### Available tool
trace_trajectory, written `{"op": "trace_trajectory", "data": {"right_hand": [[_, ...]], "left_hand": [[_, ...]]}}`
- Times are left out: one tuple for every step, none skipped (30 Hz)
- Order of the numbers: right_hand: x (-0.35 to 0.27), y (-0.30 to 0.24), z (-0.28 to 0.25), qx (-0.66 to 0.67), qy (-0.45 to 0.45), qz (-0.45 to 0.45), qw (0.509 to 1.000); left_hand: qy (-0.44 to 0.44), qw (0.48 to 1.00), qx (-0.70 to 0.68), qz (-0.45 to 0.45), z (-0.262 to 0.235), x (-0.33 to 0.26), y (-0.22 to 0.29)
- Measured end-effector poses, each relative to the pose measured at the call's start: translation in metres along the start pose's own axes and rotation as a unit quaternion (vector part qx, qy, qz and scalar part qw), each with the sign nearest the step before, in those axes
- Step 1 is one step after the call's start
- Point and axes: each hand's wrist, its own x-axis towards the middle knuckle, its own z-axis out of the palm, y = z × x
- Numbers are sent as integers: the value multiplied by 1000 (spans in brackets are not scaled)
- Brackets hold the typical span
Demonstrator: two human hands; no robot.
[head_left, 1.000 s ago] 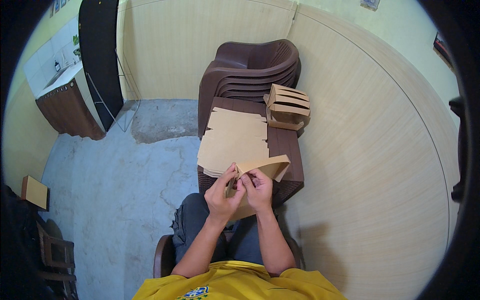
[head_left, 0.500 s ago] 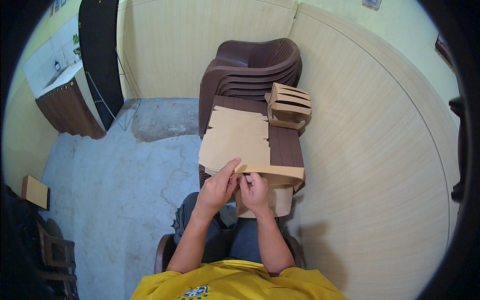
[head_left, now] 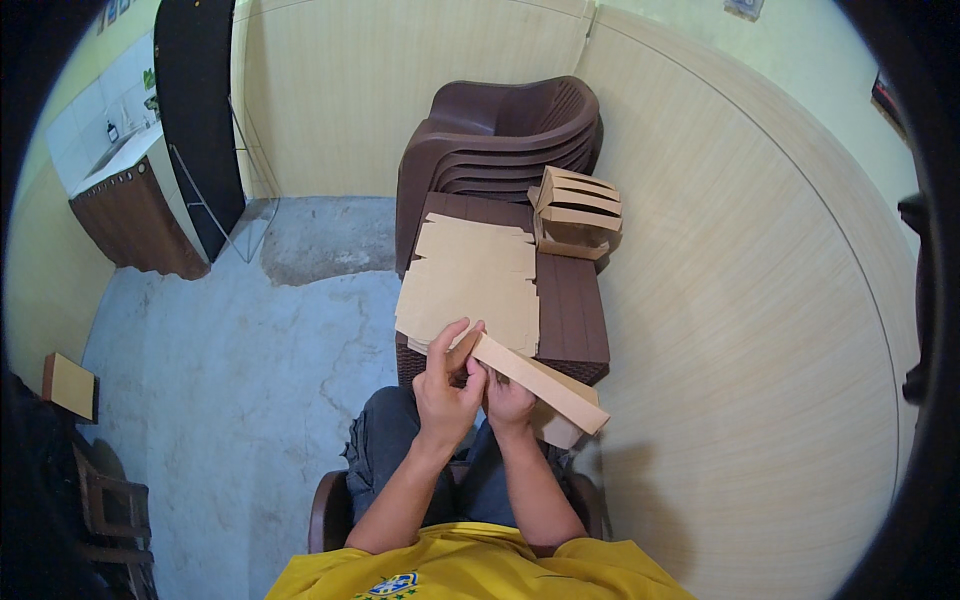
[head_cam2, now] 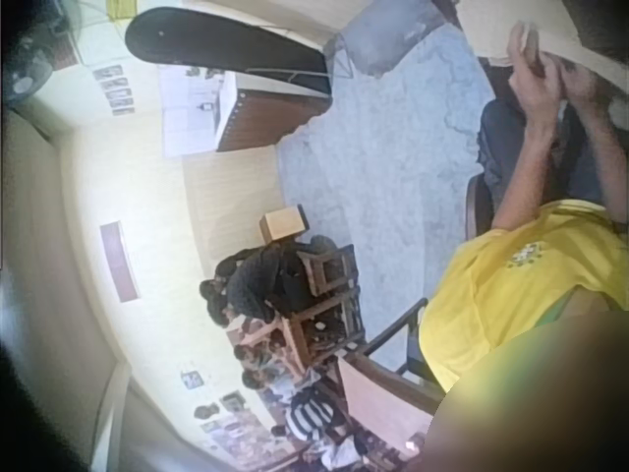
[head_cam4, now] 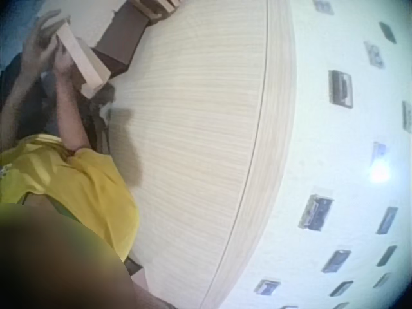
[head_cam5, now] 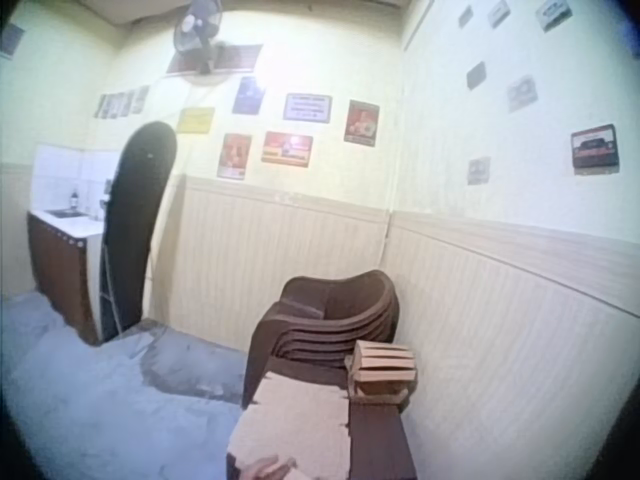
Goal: The person assembles flat cardboard box blanks into finished boxes by folding and interlocking the flaps. The person handles each blank one at a time, folds the side and end flaps, and stacks the completed boxes on a small table.
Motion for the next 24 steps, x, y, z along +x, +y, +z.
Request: {"op": "trace_trajectory", "data": {"right_hand": [[0, 0, -1, 19, 3, -9, 1000], [0, 0, -1, -8, -15, -17, 1000], [2, -1, -3, -25, -34, -39, 998], [4, -2, -5, -42, -51, -58, 996], [6, -4, -5, -44, -44, -89, 994], [9, -6, -6, -46, -35, -118, 991], [11, -9, -7, -54, -34, -140, 988], [12, -13, -10, -47, -35, -106, 993], [13, -16, -15, -46, -45, -65, 996], [14, -20, -18, -43, -54, -25, 997], [18, -22, -20, -45, -30, -39, 998], [21, -23, -24, -24, -43, -23, 999], [24, -25, -28, -11, -53, -17, 998], [26, -25, -31, -1, -67, -9, 998], [30, -25, -32, -11, -70, -32, 997], [32, -24, -33, -10, -68, -48, 996], [34, -24, -34, -9, -68, -60, 996], [35, -24, -34, -8, -68, -69, 995], [34, -25, -36, -23, -68, -39, 997], [34, -26, -37, -38, -66, -6, 997], [33, -27, -37, -50, -62, 25, 997], [33, -27, -38, -50, -55, 44, 996], [34, -27, -38, -50, -44, 62, 996], [34, -27, -39, -56, -30, 83, 995]], "left_hand": [[12, 1000, -1, -5, 1, 1, 2], [23, 1000, -12, -15, 2, 2, 3], [34, 998, -32, -29, 2, 3, 5], [40, 999, -27, -25, 2, 5, 6], [46, 998, -31, -23, 2, 8, 7], [49, 997, -44, -24, 1, 11, 9], [24, 999, -20, -31, -2, 11, 12], [-3, 999, -4, -41, -6, 9, 17], [-29, 998, 13, -51, -9, 8, 21], [-51, 997, 13, -56, -11, 6, 25], [-75, 995, 14, -61, -12, 4, 28], [-99, 993, 8, -66, -12, 4, 31], [-94, 993, 8, -73, -12, 4, 31], [-86, 993, 2, -79, -11, 5, 30], [-79, 993, -4, -86, -10, 5, 29], [-69, 993, -21, -94, -9, 4, 26], [-76, 992, -31, -98, -8, 4, 22], [-80, 990, -49, -104, -9, 4, 17], [-81, 988, -77, -109, -10, 3, 11], [-105, 984, -86, -119, -12, 3, 4], [-126, 978, -105, -128, -14, 3, -4], [-148, 972, -124, -137, -15, 2, -13], [-177, 971, -103, -123, -16, 0, -21], [-207, 969, -82, -107, -16, -3, -29]]}}
